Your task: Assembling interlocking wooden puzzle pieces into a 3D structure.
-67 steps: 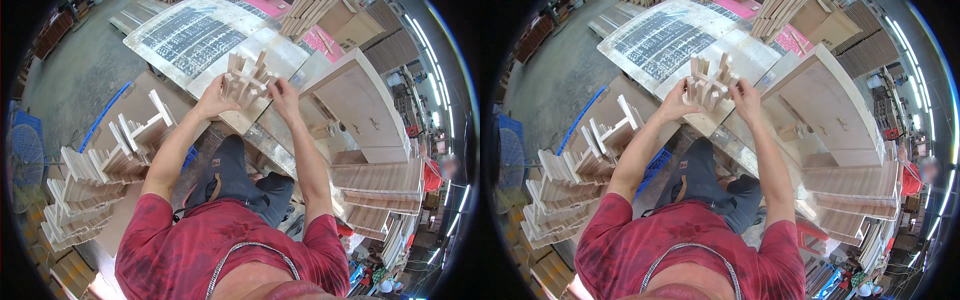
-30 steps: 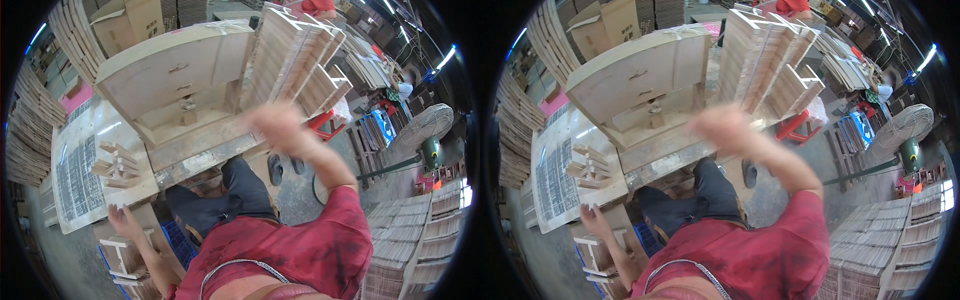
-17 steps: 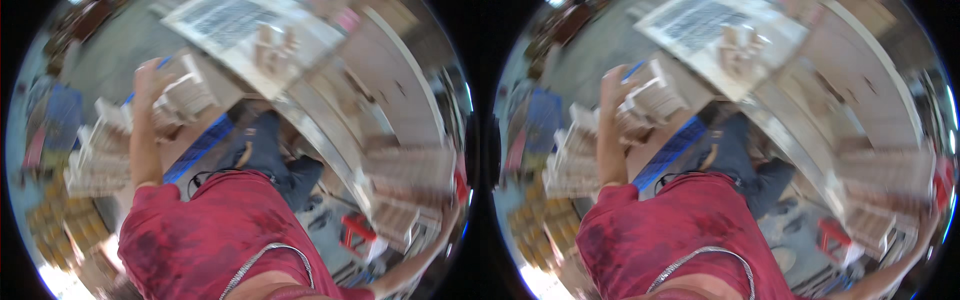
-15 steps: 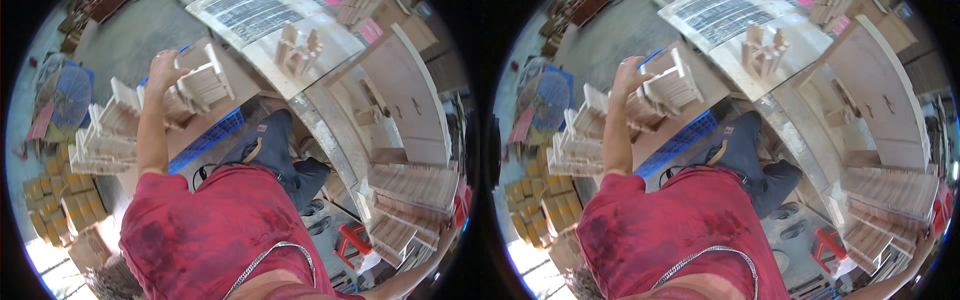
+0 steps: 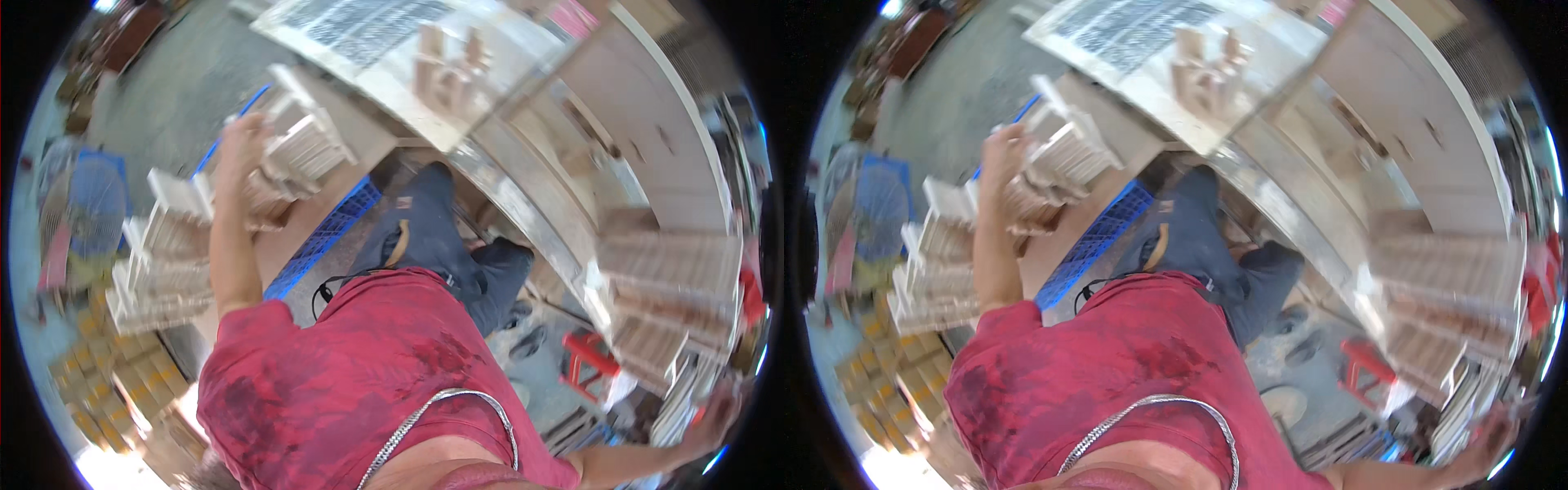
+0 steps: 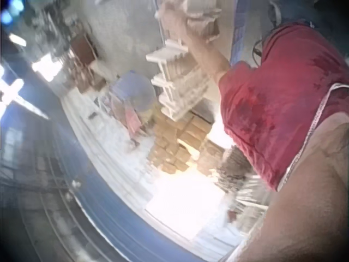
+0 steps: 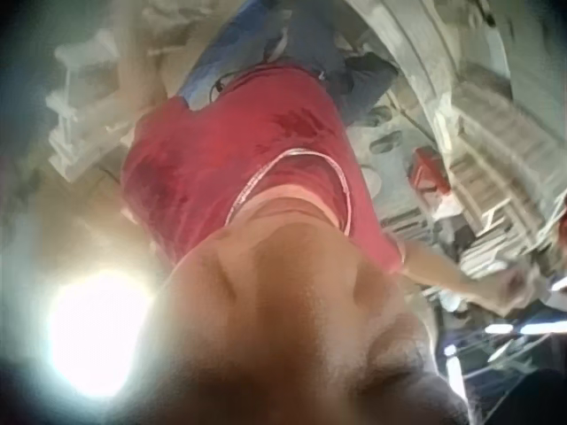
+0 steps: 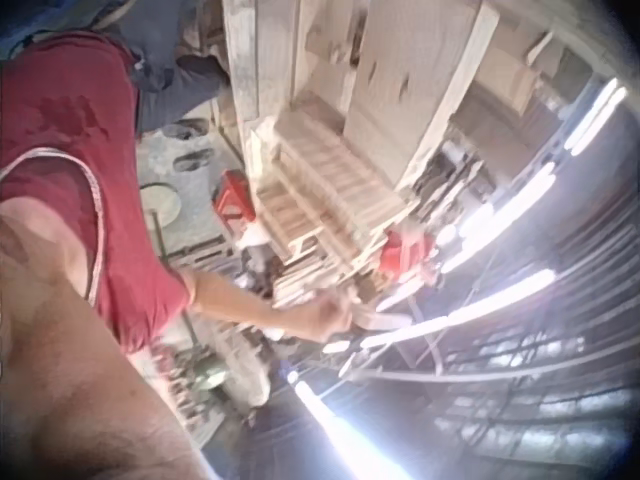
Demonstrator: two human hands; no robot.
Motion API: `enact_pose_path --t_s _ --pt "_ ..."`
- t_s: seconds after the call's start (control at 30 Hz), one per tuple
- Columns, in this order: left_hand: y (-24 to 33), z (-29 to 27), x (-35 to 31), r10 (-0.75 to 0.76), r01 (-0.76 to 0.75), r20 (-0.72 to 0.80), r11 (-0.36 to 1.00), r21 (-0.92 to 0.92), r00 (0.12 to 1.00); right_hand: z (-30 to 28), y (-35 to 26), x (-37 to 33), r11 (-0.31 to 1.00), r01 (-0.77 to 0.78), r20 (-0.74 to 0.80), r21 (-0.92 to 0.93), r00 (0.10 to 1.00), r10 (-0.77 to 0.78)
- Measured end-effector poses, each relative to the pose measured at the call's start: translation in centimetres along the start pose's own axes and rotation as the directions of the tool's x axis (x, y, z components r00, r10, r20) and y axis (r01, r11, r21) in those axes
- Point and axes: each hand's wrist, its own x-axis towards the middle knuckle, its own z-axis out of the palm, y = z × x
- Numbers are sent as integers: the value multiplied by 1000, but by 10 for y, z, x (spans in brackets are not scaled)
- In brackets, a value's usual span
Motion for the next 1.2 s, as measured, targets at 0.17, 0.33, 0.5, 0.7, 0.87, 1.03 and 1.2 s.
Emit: enact_pose_path --t_s 0.17,0.33,0.5,0.7,0.87,1.03,1.2 --pt "81 -56 -44 27 -109 -125 683 -722 992 182 -177 -153 905 -185 474 384 880 -21" --pt "225 -12 -102 637 -342 238 648 -681 733 325 -250 -191 686 -472 782 553 578 -233" --pt "278 67 -119 751 -236 313 524 -819 581 353 -249 -220 333 -664 739 670 551 -388" --pt "305 82 -107 717 -6 464 546 -838 521 351 -245 -225 451 -526 681 721 659 -320" --pt "316 91 -92 676 123 642 648 -752 361 368 -237 -234 476 -518 686 710 663 -301" --pt "316 95 -88 648 81 648 679 -729 399 371 -246 -233 343 -630 711 697 669 -215" --pt "298 124 -81 663 442 690 547 -711 290 372 -250 -223 419 -607 735 676 594 -327"
